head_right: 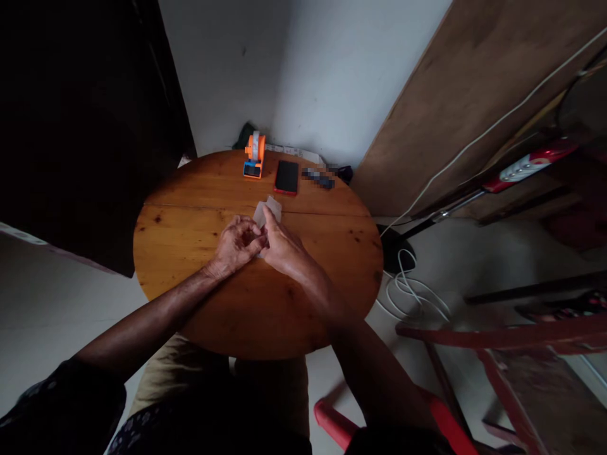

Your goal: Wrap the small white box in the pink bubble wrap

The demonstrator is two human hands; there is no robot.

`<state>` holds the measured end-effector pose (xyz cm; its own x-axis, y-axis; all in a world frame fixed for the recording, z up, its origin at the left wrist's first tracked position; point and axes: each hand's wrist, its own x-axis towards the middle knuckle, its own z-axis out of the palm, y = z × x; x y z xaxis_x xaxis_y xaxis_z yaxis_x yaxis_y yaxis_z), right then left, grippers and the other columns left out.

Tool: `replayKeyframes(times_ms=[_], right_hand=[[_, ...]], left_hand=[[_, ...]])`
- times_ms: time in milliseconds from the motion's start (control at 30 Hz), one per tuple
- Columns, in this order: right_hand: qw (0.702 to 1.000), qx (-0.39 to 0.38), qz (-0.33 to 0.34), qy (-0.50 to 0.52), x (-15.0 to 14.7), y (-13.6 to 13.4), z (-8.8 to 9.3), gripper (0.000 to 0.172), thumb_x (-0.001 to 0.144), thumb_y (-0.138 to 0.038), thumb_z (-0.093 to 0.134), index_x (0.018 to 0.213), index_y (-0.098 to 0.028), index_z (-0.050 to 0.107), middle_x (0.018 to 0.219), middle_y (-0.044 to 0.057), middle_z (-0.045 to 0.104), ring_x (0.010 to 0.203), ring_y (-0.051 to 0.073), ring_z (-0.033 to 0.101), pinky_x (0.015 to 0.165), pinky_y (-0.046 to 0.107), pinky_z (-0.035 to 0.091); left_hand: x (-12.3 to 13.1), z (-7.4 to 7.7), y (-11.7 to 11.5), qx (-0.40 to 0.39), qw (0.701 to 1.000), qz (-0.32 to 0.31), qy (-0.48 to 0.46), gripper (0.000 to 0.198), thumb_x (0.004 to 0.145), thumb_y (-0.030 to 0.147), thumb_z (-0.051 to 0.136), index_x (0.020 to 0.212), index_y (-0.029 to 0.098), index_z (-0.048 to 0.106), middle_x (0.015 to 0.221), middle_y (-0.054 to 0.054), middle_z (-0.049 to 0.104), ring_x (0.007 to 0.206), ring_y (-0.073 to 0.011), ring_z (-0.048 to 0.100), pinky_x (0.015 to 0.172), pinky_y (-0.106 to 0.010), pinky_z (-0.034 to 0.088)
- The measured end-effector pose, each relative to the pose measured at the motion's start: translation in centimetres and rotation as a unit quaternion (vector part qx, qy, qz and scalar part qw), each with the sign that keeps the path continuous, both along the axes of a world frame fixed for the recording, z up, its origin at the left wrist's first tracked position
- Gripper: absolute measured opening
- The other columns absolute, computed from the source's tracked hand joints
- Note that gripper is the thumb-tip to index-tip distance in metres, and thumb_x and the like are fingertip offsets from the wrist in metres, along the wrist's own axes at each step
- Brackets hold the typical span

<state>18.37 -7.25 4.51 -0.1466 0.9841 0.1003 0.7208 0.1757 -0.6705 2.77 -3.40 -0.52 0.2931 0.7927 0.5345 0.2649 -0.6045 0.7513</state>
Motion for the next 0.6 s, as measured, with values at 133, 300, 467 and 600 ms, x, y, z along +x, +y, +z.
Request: replayKeyframes(times_ms=[133, 300, 467, 600], right_hand=[[0.999, 0.004, 0.02, -0.029, -0.1, -0.3, 0.3, 0.095, 0.074, -0.013, 0.064, 0.161, -0.029, 0.031, 0.123, 0.01, 0.069, 0.08, 0.019, 0.063, 0.079, 0.036, 0.054], [0.997, -0.042, 0.047, 0.052, 1.2, -0.6, 0.3, 0.094, 0.072, -0.015, 0.062, 0.16, -0.029, 0.03, 0.127, 0.009, 0.069, 0.07, 0.014, 0.061, 0.071, 0.032, 0.054], [0.985, 0.001, -0.044, 0.166, 3.4, 0.3, -0.5, 0.064, 0.081, -0.022, 0.057, 0.144, -0.021, 0.049, 0.111, 0.008, 0.075, 0.072, 0.015, 0.065, 0.073, 0.034, 0.055], [0.988, 0.057, -0.069, 0.123, 4.2, 1.4, -2.1, 0.048, 0.085, -0.023, 0.055, 0.133, -0.019, 0.057, 0.103, 0.008, 0.077, 0.083, 0.019, 0.069, 0.081, 0.037, 0.055]], left_hand=[[0.2, -0.2, 0.1, -0.023, 1.0, -0.009, 0.016, 0.011, 0.083, 0.026, 0.07, 0.08, 0.017, 0.065, 0.089, -0.005, 0.063, 0.082, -0.0173, 0.062, 0.075, -0.034, 0.055], [0.5, -0.8, 0.4, -0.006, 0.999, -0.016, 0.03, 0.004, 0.079, 0.019, 0.069, 0.081, 0.018, 0.065, 0.088, -0.007, 0.063, 0.082, -0.0195, 0.063, 0.075, -0.038, 0.058], [0.6, -1.3, 0.4, 0.016, 0.999, -0.018, 0.021, 0.004, 0.081, 0.019, 0.066, 0.08, 0.021, 0.063, 0.088, -0.006, 0.063, 0.082, -0.0195, 0.062, 0.076, -0.038, 0.059], [0.6, -1.1, -0.1, 0.024, 0.999, -0.001, 0.047, 0.006, 0.081, 0.018, 0.066, 0.085, 0.022, 0.063, 0.093, -0.008, 0.063, 0.09, -0.0219, 0.062, 0.081, -0.04, 0.059]])
